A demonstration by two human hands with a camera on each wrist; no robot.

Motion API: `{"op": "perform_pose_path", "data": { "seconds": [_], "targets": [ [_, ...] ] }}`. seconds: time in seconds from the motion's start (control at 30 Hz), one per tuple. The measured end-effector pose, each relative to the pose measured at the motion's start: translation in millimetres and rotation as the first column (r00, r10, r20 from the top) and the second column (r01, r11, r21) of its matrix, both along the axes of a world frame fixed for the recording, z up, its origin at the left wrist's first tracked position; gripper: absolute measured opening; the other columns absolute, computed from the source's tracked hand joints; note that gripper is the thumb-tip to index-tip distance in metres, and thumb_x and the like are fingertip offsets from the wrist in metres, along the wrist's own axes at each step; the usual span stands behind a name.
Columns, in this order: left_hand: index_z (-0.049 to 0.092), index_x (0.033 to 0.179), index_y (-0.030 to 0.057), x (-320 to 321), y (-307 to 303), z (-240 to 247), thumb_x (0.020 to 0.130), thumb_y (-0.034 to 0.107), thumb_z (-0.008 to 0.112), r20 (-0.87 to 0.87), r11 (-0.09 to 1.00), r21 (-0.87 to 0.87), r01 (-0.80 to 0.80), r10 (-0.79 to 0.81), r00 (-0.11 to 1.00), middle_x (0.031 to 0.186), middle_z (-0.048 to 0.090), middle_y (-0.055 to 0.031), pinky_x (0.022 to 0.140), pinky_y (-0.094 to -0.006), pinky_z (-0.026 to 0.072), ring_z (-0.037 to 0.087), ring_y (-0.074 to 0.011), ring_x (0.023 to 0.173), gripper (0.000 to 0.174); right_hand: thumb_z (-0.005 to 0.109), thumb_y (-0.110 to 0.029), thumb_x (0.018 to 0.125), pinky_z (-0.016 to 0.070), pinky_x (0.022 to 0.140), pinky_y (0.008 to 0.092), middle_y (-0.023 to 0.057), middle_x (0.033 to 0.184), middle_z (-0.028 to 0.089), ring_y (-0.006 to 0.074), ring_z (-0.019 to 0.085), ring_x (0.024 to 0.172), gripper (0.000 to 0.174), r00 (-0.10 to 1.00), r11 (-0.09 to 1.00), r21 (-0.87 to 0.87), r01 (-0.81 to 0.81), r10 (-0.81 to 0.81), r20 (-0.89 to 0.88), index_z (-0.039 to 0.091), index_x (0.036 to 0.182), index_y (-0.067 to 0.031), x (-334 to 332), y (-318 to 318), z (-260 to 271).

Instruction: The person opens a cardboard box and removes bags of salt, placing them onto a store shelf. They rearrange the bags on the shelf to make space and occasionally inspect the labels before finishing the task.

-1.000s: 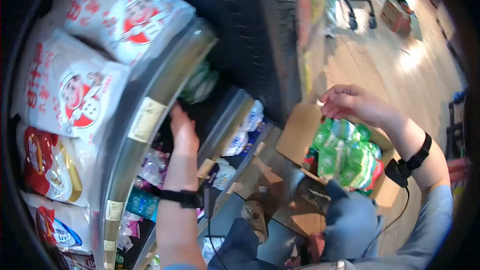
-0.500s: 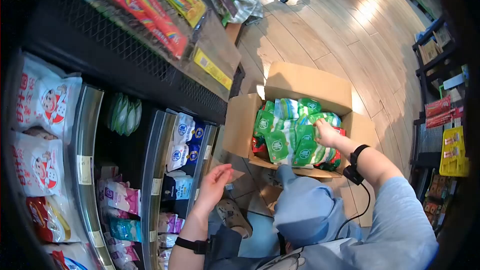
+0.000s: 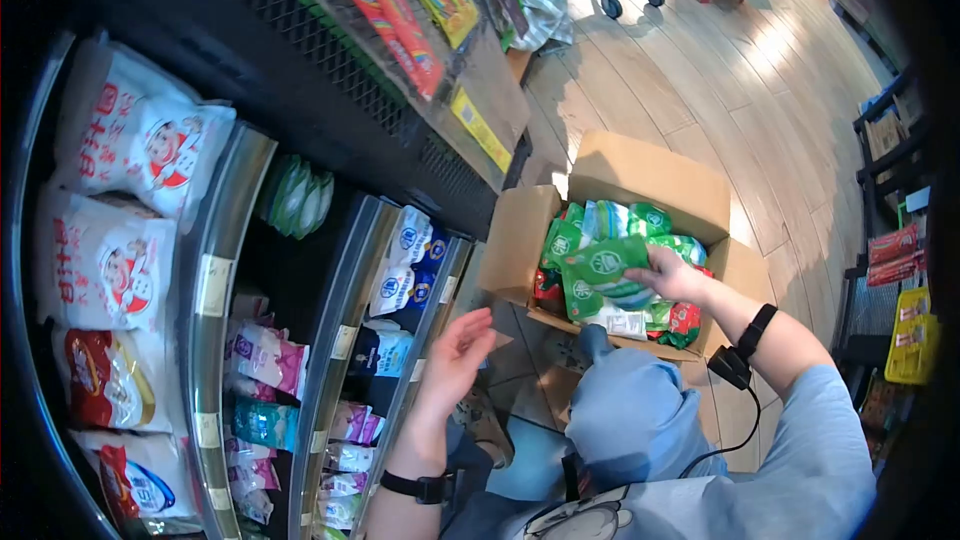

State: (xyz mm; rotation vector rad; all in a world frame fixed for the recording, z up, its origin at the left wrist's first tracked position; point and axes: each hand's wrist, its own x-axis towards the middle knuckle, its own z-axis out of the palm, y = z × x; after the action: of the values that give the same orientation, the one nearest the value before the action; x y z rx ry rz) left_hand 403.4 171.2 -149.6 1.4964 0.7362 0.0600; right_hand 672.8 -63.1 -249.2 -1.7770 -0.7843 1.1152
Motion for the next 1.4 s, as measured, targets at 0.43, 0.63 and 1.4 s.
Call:
{"op": "perform_pose_path", "data": {
  "seconds": [0.43,0.63,1.4],
  "targets": [
    [0.053,0.119,0.0016,-14.2,-15.3,40.7,0.084,0.014,0.066,0.278,0.922,-0.361,-0.140,0.250,0.928,0.113,0.060,-0.0066,0.087,-0.0313,0.0461,0.057,-0.0154,0.101,0.040,0.056,-0.026,0.092,0.0401,0.096,0.0321,0.0061,0.120,0.055,0.0147,0.050,0.111,0.042,0.748,0.893,0.430,-0.132,0.374,-0.548,0.045,0.126,-0.0045,-79.3,146.4,143.3],
    [0.056,0.111,0.0054,-26.6,-4.3,26.9,0.082,0.025,0.068,-0.179,0.540,-0.684,-0.490,0.527,0.831,0.102,0.063,-0.0078,0.071,-0.0354,0.0521,0.062,-0.0212,0.089,0.036,0.055,-0.035,0.090,0.0458,0.086,0.0306,0.0046,0.107,0.058,0.0149,0.055,0.097,0.040,0.927,0.984,0.067,-0.165,0.178,-0.329,0.051,0.116,-0.0045,-27.9,131.3,72.1],
    [0.058,0.112,0.0018,-41.8,-3.9,-32.1,0.085,0.007,0.063,0.094,0.827,-0.268,-0.493,0.532,0.841,0.107,0.062,-0.0045,0.085,-0.0271,0.0433,0.057,-0.0116,0.095,0.028,0.075,-0.016,0.071,0.0486,0.078,0.0365,0.0147,0.088,0.066,0.0261,0.064,0.084,0.034,0.940,0.957,-0.253,-0.144,0.212,0.267,0.061,0.100,-0.0028,25.3,1.8,15.1]
  ]
}}
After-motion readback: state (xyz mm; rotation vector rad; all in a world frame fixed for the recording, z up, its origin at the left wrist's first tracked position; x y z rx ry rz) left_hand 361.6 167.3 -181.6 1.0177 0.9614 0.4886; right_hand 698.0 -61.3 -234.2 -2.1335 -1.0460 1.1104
